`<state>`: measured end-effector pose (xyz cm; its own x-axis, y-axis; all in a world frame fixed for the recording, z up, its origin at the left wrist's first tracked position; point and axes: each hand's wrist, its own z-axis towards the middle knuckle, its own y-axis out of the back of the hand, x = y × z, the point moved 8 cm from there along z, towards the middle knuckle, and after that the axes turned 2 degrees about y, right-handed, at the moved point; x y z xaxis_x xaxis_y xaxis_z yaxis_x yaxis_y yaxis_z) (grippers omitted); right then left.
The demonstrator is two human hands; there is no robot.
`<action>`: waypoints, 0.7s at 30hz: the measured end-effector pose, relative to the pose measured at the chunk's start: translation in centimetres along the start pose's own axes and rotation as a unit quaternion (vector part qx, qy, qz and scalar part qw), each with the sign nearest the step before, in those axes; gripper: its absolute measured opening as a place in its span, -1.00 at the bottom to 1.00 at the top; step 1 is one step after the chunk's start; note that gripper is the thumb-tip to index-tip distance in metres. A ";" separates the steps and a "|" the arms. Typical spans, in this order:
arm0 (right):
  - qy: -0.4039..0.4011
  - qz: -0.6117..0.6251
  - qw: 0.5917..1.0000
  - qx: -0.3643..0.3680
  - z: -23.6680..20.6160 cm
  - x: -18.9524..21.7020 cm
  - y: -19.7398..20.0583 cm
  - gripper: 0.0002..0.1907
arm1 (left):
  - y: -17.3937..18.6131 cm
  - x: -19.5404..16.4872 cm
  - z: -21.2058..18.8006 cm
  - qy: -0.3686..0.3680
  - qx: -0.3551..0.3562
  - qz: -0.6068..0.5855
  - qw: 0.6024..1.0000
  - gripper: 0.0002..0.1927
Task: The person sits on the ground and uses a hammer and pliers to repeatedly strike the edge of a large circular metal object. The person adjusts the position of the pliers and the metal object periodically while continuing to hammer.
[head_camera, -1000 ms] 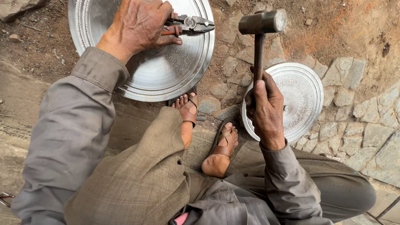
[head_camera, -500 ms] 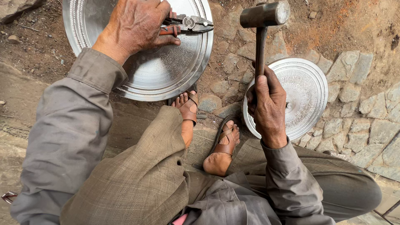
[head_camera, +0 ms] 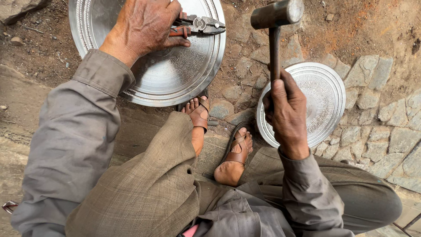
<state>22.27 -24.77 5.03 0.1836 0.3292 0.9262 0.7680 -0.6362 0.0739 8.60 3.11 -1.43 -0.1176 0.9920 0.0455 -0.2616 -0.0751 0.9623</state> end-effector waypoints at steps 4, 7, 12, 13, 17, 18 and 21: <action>0.168 -0.078 0.982 -0.025 -1.9 10.6 0.9 -0.65 | 0.2 -0.3 -0.1 0.007 -0.001 0.022 1.000 -0.26; 0.347 -0.083 0.928 -0.112 -2.3 14.7 0.7 -0.69 | 0.2 -0.1 0.1 0.016 -0.006 0.008 1.000 -0.28; 0.398 -0.357 0.840 -0.089 1.7 6.4 -4.3 -0.60 | -1.7 0.1 0.8 0.027 0.071 -0.009 0.997 -0.21; 0.211 -0.275 0.933 0.098 4.6 1.6 -5.6 -0.62 | -1.7 0.0 0.9 0.025 0.069 -0.003 0.997 -0.21; -0.098 -0.005 0.994 0.054 2.2 -5.3 -1.6 -0.50 | -1.0 -0.6 1.1 -0.003 0.015 -0.012 1.000 -0.30; -0.072 0.013 0.996 0.047 2.0 -4.6 -0.8 -0.50 | -1.0 -0.5 1.1 0.009 0.017 -0.022 1.000 -0.29; -0.053 0.053 0.997 0.010 1.3 -4.4 0.2 -0.51 | -0.9 0.1 0.9 0.049 0.022 -0.071 0.996 -0.26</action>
<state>22.41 -25.39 0.43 0.3271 0.3328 0.8844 0.7524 -0.6579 -0.0307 9.68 3.35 -2.04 -0.1752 0.9778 -0.1153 -0.2403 0.0711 0.9681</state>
